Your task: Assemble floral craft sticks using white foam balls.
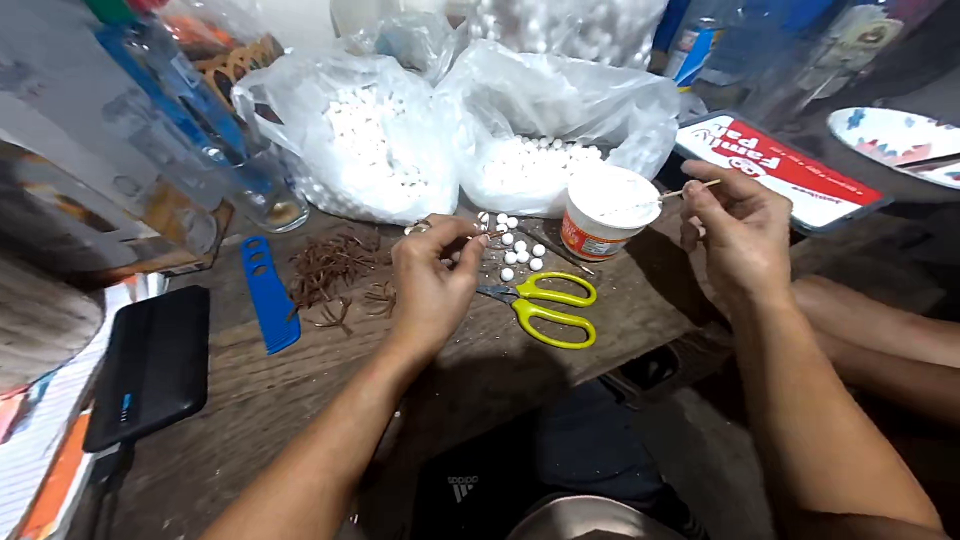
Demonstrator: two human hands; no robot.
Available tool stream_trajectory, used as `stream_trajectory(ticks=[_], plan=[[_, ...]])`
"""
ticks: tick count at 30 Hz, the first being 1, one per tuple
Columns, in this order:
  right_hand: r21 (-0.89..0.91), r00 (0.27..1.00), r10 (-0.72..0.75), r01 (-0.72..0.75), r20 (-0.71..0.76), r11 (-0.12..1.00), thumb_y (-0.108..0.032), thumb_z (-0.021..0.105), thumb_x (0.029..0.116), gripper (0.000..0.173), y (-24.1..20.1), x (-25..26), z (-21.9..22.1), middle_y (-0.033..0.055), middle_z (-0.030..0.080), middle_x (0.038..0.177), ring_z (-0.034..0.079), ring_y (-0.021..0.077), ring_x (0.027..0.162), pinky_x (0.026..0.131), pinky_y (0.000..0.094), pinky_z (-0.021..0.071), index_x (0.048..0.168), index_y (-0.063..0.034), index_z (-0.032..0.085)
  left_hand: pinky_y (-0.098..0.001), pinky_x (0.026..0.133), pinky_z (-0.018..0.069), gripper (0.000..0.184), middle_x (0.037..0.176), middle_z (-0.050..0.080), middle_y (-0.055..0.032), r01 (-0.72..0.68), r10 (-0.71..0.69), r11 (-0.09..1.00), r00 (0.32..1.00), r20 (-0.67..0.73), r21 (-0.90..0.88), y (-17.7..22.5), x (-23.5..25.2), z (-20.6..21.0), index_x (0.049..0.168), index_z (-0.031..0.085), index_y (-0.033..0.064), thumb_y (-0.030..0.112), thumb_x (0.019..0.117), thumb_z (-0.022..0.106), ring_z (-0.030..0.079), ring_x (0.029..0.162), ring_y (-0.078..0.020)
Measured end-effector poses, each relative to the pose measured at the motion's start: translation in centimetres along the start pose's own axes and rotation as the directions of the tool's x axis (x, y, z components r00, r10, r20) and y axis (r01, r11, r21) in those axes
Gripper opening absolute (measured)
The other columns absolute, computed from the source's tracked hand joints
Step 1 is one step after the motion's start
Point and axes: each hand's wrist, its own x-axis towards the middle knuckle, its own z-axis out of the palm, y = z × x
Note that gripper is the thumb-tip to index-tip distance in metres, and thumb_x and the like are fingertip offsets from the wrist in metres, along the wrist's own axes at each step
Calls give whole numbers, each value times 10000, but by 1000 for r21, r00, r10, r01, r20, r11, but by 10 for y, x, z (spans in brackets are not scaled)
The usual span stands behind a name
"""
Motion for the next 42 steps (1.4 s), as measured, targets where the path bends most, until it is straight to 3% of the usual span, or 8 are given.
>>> stream_trajectory(ticks=[3, 8, 10, 14, 19, 24, 42], plan=[[-10, 990, -139, 140, 10, 990, -116, 563, 1037, 164, -8, 2, 3, -128, 664, 809, 580, -56, 611, 575, 125, 515, 1079, -70, 715, -133, 637, 500, 61, 836, 667, -36, 26, -26, 1000, 999, 41, -6, 4, 4, 5, 968, 713, 0, 36, 963, 664, 586, 670, 12], [-54, 950, -311, 310, -9, 949, -159, 557, 1053, 168, -22, 6, -21, -121, 682, 847, 622, -20, 663, 624, 169, 555, 1073, -104, 715, -131, 630, 512, 56, 794, 682, -18, 32, -27, 996, 998, 62, -83, 10, 6, 14, 949, 721, 2, 30, 952, 673, 599, 654, 30], [18, 966, -244, 247, -84, 969, -142, 510, 1070, 207, -22, 6, -25, -109, 713, 850, 654, 2, 660, 618, 179, 575, 1060, -112, 715, -132, 625, 498, 60, 798, 676, -24, 38, -34, 995, 998, 49, -90, 7, 1, 17, 954, 723, -5, 22, 947, 670, 575, 643, 27], [239, 983, 21, 23, -183, 971, -126, 387, 1105, 334, -21, 3, -21, -93, 722, 790, 662, 16, 615, 589, 171, 575, 994, -117, 701, -127, 640, 496, 62, 791, 667, -55, 17, -17, 998, 1000, 11, -52, 4, -7, 20, 932, 733, -24, 13, 923, 684, 580, 656, 12], [456, 979, 188, -133, -78, 880, -188, 283, 1132, 440, -33, -11, -2, -92, 680, 744, 630, 9, 598, 585, 156, 551, 954, -139, 682, -128, 642, 482, 80, 773, 661, -62, -66, 66, 997, 998, -15, -34, 10, -9, 21, 891, 739, -27, 15, 909, 673, 585, 674, -6], [492, 983, 180, -165, 16, 855, -147, 303, 1118, 443, -40, -22, 18, -77, 683, 740, 633, 8, 600, 573, 153, 553, 903, -121, 689, -141, 657, 487, 82, 775, 664, -77, -129, 128, 991, 991, -32, -26, 9, -11, 21, 882, 740, -33, 14, 903, 676, 601, 701, -27], [479, 984, 174, -164, 22, 862, -127, 323, 1111, 416, -38, -23, 26, -66, 674, 717, 634, 21, 583, 574, 164, 563, 917, -94, 689, -160, 665, 461, 99, 751, 652, -84, -177, 178, 984, 983, -47, 19, 8, -11, 20, 854, 743, -32, -2, 888, 654, 587, 704, -54]])
